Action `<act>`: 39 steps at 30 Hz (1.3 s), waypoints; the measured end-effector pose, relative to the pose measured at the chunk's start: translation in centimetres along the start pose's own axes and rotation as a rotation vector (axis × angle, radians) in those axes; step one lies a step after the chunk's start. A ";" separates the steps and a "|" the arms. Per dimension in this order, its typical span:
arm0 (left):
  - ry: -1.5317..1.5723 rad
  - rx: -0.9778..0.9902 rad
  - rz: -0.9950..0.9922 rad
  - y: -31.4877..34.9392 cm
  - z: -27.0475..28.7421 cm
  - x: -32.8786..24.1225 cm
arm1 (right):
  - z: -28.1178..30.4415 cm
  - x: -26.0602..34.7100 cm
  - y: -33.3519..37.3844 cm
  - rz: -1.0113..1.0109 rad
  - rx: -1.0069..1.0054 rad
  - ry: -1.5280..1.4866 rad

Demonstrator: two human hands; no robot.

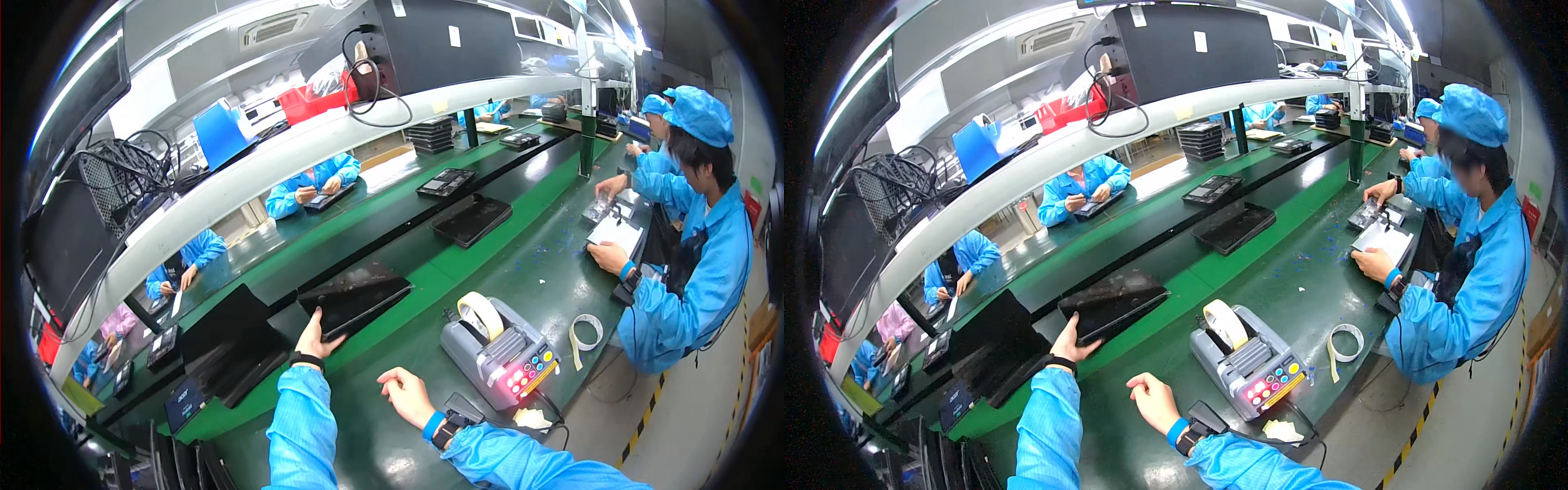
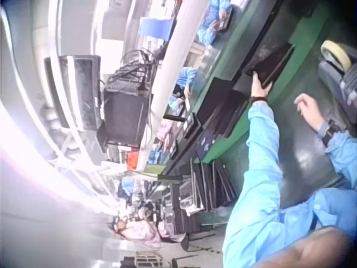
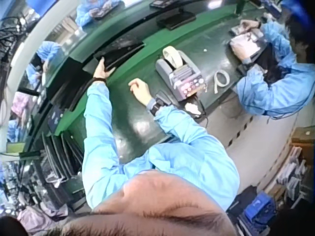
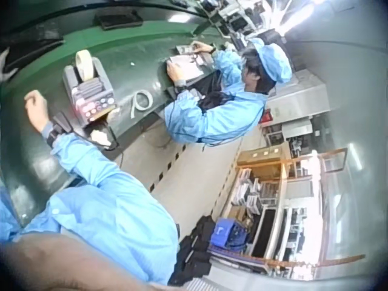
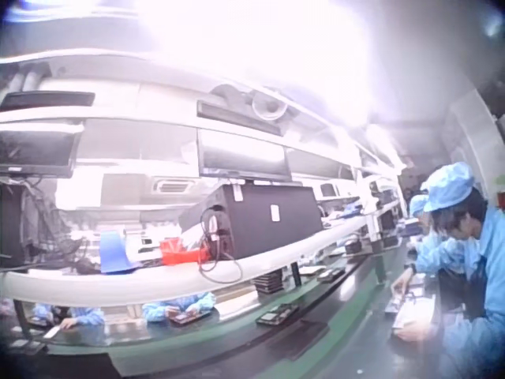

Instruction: The person assembles tablets on a production line by applying protective film to the tablets and stacking components, using a tape dispenser for the film.

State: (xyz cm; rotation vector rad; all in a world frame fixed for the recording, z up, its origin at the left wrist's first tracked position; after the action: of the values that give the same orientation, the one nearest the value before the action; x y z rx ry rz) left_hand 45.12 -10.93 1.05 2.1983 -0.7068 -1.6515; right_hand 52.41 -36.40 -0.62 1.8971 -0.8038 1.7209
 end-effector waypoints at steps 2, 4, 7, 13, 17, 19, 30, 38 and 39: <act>0.135 0.133 -0.098 -2.1 0.7 0.5 | -0.6 0.2 0.5 0.004 0.026 -0.018; 0.097 0.123 -0.165 -2.1 0.5 2.0 | -0.6 -0.4 0.5 0.010 0.054 -0.013; 0.101 0.133 -0.311 4.1 -0.4 3.2 | -0.4 -1.4 0.0 -0.125 0.070 -0.138; 0.235 -0.028 -0.444 20.0 2.6 8.2 | -0.5 1.9 0.5 -0.253 0.091 -0.599; 0.075 -0.090 -0.669 30.5 4.8 11.0 | -0.5 2.9 2.9 -0.398 0.008 -0.680; -0.054 -0.127 -0.721 31.7 7.5 14.0 | -0.9 4.5 5.3 -0.486 0.155 -0.587; -0.175 -0.209 -0.231 35.9 19.8 15.3 | -0.2 2.1 10.5 -0.473 0.344 -0.275; -0.600 0.033 0.010 38.1 23.4 15.9 | -0.4 3.4 8.7 -0.101 0.563 0.363; -0.632 -0.065 0.009 38.1 24.4 15.2 | 0.5 3.5 7.8 -0.175 0.569 0.844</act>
State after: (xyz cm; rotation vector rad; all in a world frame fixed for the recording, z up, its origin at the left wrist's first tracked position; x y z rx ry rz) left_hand 17.34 -49.77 1.24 1.6094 -0.7884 -2.3481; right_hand 47.64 -42.84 2.35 1.2223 0.1844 2.4901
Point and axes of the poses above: each hand's wrist, its own y-axis away from the middle knuckle, its own z-axis out of the back of the hand, x = y × z, the point moved 5 cm from there along -y, towards the middle knuckle, and after that the axes turned 8 degrees about -x, right-handed, at the moved point
